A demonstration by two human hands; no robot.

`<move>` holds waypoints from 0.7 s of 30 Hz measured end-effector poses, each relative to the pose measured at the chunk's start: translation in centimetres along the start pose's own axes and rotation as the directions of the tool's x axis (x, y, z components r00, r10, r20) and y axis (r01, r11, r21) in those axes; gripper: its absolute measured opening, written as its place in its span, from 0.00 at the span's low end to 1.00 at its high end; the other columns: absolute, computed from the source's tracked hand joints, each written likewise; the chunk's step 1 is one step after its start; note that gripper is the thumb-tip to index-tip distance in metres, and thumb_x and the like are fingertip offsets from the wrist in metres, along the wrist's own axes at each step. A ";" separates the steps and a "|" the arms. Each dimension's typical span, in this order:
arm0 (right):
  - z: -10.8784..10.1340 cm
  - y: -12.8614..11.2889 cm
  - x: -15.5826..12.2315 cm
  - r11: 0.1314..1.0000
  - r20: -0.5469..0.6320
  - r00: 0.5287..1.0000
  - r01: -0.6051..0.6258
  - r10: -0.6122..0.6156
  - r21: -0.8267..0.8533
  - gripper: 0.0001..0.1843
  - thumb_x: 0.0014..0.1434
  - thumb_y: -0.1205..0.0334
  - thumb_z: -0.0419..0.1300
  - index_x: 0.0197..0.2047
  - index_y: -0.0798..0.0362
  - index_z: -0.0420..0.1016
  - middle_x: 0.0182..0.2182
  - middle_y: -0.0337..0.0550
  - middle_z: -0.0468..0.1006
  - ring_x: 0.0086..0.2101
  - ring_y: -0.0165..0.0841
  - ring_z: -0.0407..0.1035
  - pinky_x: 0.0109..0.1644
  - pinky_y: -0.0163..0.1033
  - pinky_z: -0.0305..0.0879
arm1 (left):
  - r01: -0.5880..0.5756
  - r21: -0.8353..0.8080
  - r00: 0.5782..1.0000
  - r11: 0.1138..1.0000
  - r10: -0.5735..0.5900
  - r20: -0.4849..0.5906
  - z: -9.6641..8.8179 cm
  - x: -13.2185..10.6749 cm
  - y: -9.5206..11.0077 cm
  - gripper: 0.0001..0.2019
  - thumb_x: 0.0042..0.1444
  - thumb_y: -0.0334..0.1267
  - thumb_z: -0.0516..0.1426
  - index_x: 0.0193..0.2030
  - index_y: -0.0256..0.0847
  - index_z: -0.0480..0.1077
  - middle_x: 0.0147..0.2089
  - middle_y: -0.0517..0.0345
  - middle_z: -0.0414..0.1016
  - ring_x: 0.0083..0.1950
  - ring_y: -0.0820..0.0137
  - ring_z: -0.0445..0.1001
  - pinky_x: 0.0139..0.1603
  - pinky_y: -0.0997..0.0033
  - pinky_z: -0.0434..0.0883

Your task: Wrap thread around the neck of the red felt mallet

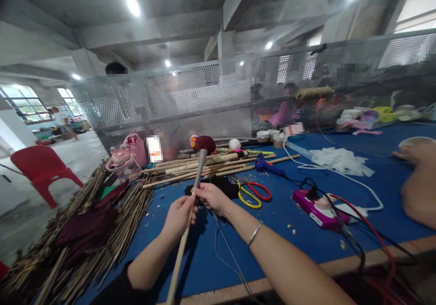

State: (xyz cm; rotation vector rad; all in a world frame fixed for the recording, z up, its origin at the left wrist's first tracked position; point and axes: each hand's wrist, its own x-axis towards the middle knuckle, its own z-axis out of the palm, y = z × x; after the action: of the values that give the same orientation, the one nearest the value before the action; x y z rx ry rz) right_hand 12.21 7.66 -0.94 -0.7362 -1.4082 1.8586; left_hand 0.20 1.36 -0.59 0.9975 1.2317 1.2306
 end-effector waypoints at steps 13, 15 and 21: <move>0.7 0.7 0.5 0.999 0.006 1.000 -0.023 0.023 -0.045 0.16 0.47 0.51 0.60 0.29 0.55 0.61 0.11 0.25 0.54 0.11 0.18 0.39 0.13 0.28 0.32 | 0.023 0.009 0.999 1.000 -0.023 -0.034 -0.3 0.3 -0.5 0.18 0.45 0.51 0.57 0.32 0.40 0.59 0.19 0.70 0.56 0.13 0.85 0.49 0.11 0.83 0.45; 0.2 0.7 0.4 0.999 0.054 0.998 -0.023 0.025 -0.041 0.16 0.48 0.52 0.60 0.33 0.54 0.62 0.11 0.23 0.51 0.12 0.19 0.37 0.13 0.28 0.31 | 0.030 -0.032 0.999 0.999 -0.030 -0.020 -0.4 0.4 -0.2 0.18 0.45 0.51 0.57 0.33 0.40 0.60 0.20 0.70 0.58 0.13 0.85 0.49 0.11 0.83 0.44; -0.6 0.8 0.4 0.983 -0.005 1.000 0.014 -0.015 -0.182 0.17 0.52 0.49 0.56 0.37 0.53 0.63 0.14 0.25 0.51 0.13 0.21 0.40 0.15 0.28 0.37 | 0.060 -0.150 0.998 0.987 -0.060 0.003 -1.4 0.4 1.2 0.17 0.45 0.50 0.56 0.38 0.41 0.62 0.18 0.72 0.54 0.12 0.85 0.46 0.12 0.84 0.41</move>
State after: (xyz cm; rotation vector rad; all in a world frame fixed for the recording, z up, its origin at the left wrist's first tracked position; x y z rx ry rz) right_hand 12.26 8.20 -1.85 -0.8177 -1.5905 1.7299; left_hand -1.33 1.82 0.42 0.8437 1.1439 1.2571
